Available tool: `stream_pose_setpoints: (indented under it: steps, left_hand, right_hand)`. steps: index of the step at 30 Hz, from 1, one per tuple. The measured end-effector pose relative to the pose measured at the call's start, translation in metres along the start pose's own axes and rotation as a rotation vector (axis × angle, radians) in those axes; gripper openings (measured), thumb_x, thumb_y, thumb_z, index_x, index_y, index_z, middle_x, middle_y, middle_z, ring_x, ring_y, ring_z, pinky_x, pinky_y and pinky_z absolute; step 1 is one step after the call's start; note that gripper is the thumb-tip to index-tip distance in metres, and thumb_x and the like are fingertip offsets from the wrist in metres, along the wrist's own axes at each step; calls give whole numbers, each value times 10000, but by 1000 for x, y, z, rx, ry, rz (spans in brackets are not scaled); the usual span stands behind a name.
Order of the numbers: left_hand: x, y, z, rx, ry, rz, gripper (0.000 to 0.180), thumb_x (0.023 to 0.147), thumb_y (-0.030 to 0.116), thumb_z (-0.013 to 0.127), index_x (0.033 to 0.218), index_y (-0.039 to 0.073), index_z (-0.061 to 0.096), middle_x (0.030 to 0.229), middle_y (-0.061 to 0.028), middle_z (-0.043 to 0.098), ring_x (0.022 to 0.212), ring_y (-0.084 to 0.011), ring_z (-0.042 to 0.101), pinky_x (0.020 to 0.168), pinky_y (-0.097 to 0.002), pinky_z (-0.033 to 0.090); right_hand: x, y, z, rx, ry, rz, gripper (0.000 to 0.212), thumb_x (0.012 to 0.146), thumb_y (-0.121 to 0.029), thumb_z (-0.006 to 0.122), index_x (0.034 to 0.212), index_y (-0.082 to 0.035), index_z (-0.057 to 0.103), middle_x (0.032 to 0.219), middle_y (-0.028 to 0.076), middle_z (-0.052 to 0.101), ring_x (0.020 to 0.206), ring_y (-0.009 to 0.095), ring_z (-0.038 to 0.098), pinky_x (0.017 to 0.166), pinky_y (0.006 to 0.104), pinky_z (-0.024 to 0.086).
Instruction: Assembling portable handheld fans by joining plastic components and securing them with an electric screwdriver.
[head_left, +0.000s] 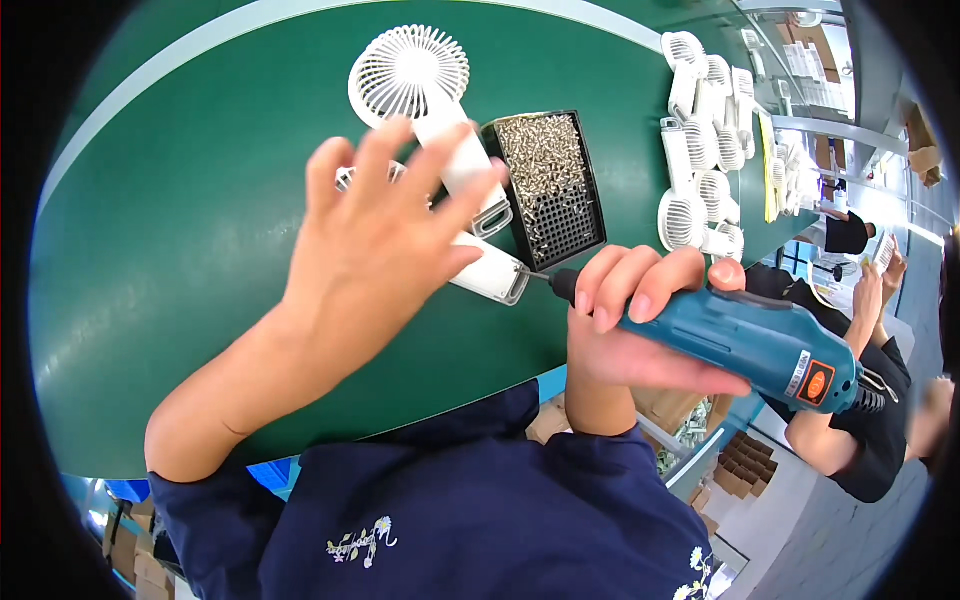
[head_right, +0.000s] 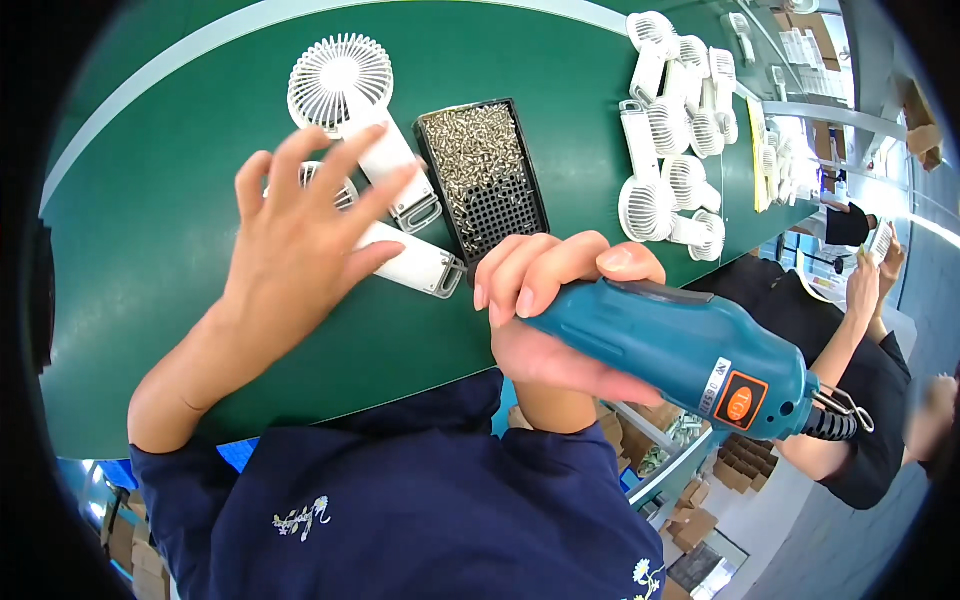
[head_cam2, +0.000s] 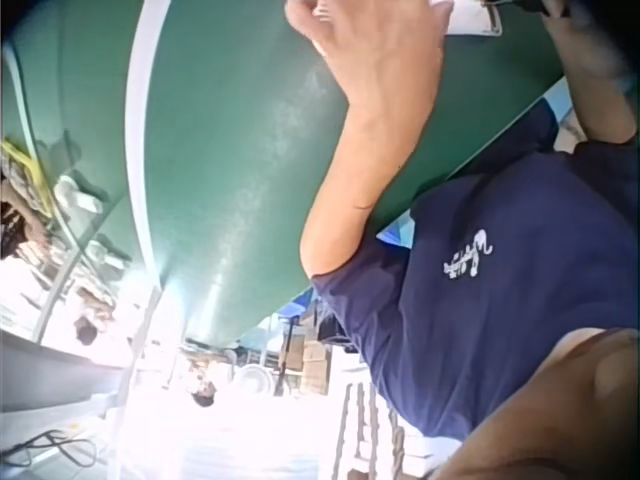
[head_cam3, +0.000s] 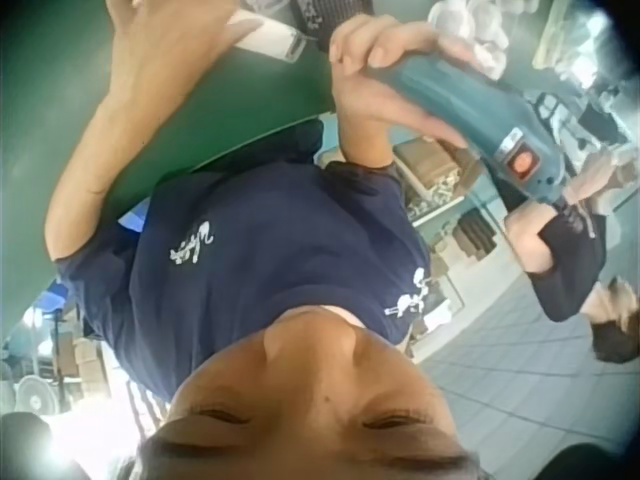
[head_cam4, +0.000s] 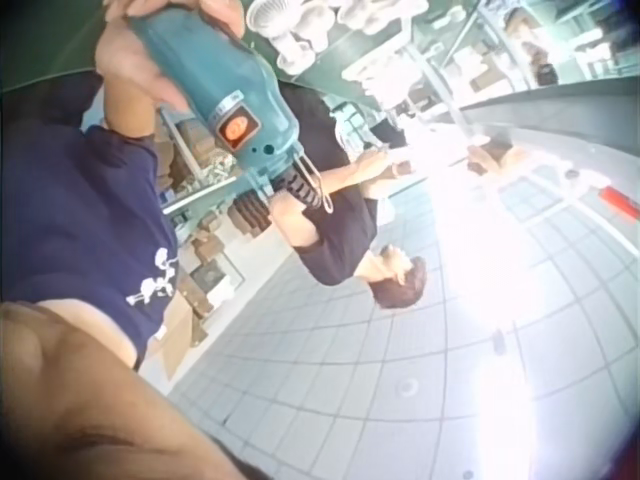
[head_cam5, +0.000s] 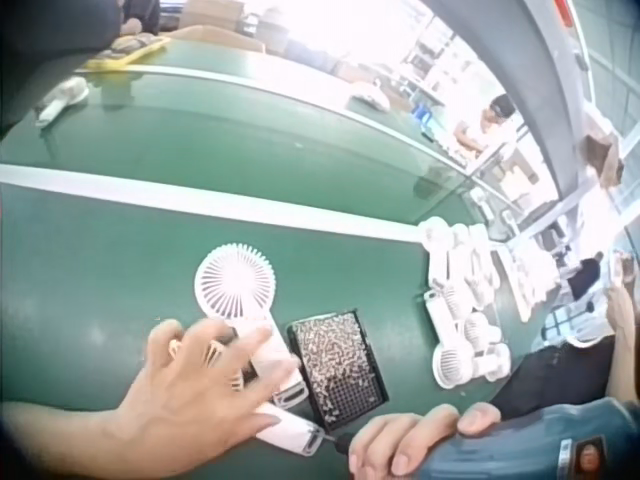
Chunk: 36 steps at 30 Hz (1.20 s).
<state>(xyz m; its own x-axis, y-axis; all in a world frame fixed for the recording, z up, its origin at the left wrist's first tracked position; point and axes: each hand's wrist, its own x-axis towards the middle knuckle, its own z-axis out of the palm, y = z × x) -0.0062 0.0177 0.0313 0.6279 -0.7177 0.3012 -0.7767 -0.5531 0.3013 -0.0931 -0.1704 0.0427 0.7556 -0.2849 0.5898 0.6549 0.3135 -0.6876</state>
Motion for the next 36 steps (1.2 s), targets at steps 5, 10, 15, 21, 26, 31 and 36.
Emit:
stream_pose_setpoints:
  steps: [5,10,15,21,26,31,36]
  left_hand:
    - [-10,13,12,-107,-11,255,304,770,202,663,1066,137,691,1162,-10,581,1124,-206,505,992,-448,359]
    - [-9,13,14,-101,-63,270,251,765,203,712,1016,191,704,1064,34,574,1040,-162,536,974,-423,348]
    - [-11,15,17,-93,-38,256,251,764,205,713,1015,191,707,1039,36,583,1030,-163,538,975,-422,344]
    - [-10,14,15,-140,-61,248,271,752,203,736,1022,190,706,1025,41,586,1026,-157,538,966,-416,342]
    - [-9,14,15,-147,-70,232,289,749,210,751,1032,195,697,1030,47,582,1026,-154,537,954,-413,344]
    - [-9,15,14,-126,-93,234,302,749,207,752,1041,198,676,1032,47,580,1028,-153,537,950,-411,344]
    - [-8,15,12,-137,-94,240,279,761,189,699,1039,178,694,1017,36,582,1032,-165,528,950,-411,359]
  right_hand:
    - [-1,-2,0,9,-13,19,856,814,-801,460,1278,-82,412,785,112,541,552,237,553,502,375,480]
    - [-3,-3,-2,27,17,30,853,810,-801,466,1277,-89,415,783,109,538,555,240,551,501,377,475]
    - [2,-13,-1,-46,-43,14,779,861,-759,458,1295,-114,422,817,80,529,533,196,516,490,354,455]
    - [0,-6,-2,10,-30,8,859,809,-802,469,1298,-97,421,806,115,546,568,244,546,523,387,476]
    - [0,-5,-2,36,-20,25,878,809,-806,463,1301,-80,423,802,128,550,582,252,555,520,383,479]
    - [-2,-4,0,29,0,17,899,795,-819,458,1299,-76,422,793,124,550,564,247,550,512,378,481]
    - [-3,-2,2,4,-3,-15,902,793,-819,461,1291,-67,421,790,124,550,563,239,551,510,372,482]
